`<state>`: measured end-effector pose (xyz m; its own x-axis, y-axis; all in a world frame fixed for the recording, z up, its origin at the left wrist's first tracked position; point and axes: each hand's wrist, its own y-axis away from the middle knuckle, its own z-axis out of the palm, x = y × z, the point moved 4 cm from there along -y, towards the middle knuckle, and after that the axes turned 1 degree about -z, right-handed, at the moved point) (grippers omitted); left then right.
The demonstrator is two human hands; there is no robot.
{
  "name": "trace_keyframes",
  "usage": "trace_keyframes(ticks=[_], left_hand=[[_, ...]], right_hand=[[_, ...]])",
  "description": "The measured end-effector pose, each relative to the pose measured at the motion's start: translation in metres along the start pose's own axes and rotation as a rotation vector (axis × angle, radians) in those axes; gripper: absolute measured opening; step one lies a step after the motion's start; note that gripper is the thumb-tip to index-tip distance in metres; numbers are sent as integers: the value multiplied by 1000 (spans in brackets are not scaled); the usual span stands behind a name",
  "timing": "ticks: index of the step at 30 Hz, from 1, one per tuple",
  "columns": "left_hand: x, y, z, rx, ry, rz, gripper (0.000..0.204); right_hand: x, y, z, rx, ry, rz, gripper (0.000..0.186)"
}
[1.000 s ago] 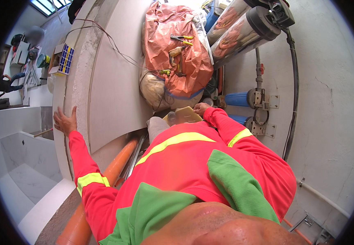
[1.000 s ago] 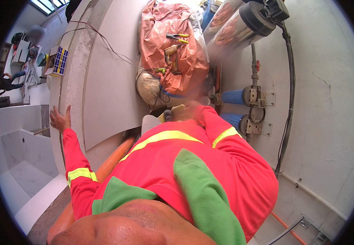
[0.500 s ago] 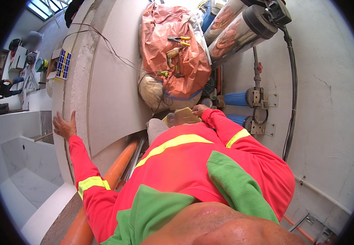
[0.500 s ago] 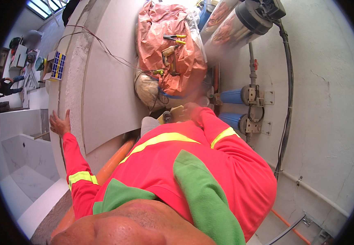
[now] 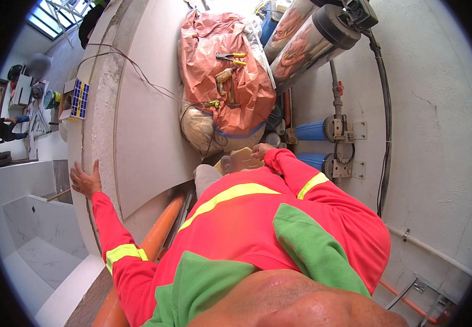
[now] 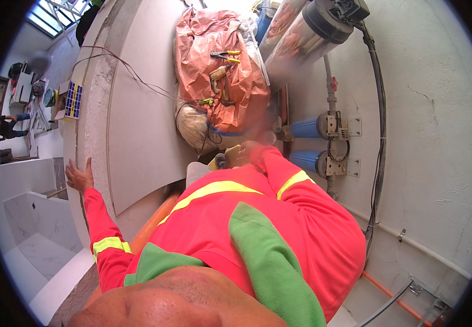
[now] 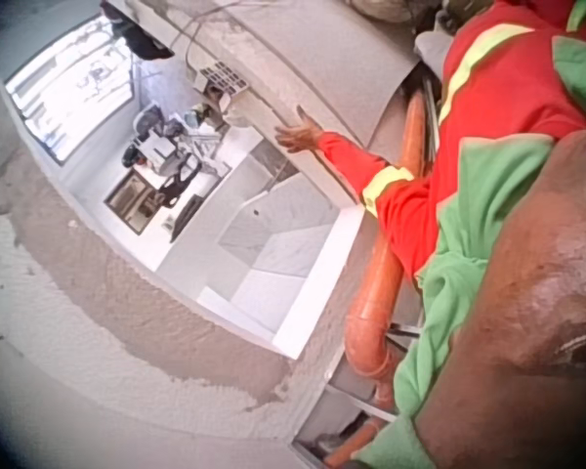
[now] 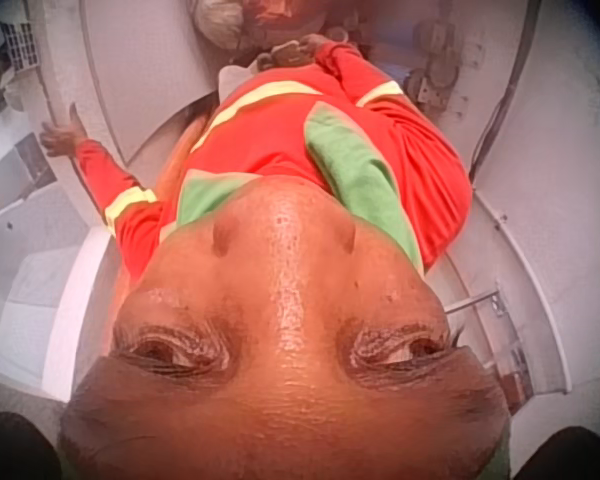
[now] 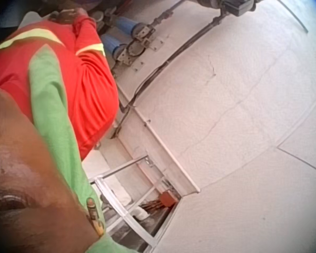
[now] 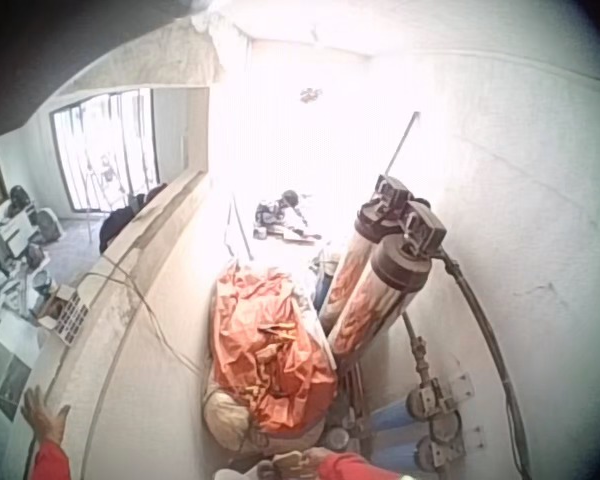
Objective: The person positions a large white ceiling panel against the ceiling structure, aligns it with existing fixtures, and secures it using a metal trim piece. They adjust the panel multiple times to fit it properly within the ceiling framework.
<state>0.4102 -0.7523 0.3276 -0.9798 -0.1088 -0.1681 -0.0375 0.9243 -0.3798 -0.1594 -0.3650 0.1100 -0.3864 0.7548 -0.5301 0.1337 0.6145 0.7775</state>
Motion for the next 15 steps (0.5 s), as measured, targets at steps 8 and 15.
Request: trace_keyframes(ticks=[8,15], left_hand=[[-1,0,1,8,-15,1,95],[-2,-1,4,12,2,5,95]], right_hand=[[3,-10,0,25,203,-56,32],[0,-3,3,-17,23,0,34]])
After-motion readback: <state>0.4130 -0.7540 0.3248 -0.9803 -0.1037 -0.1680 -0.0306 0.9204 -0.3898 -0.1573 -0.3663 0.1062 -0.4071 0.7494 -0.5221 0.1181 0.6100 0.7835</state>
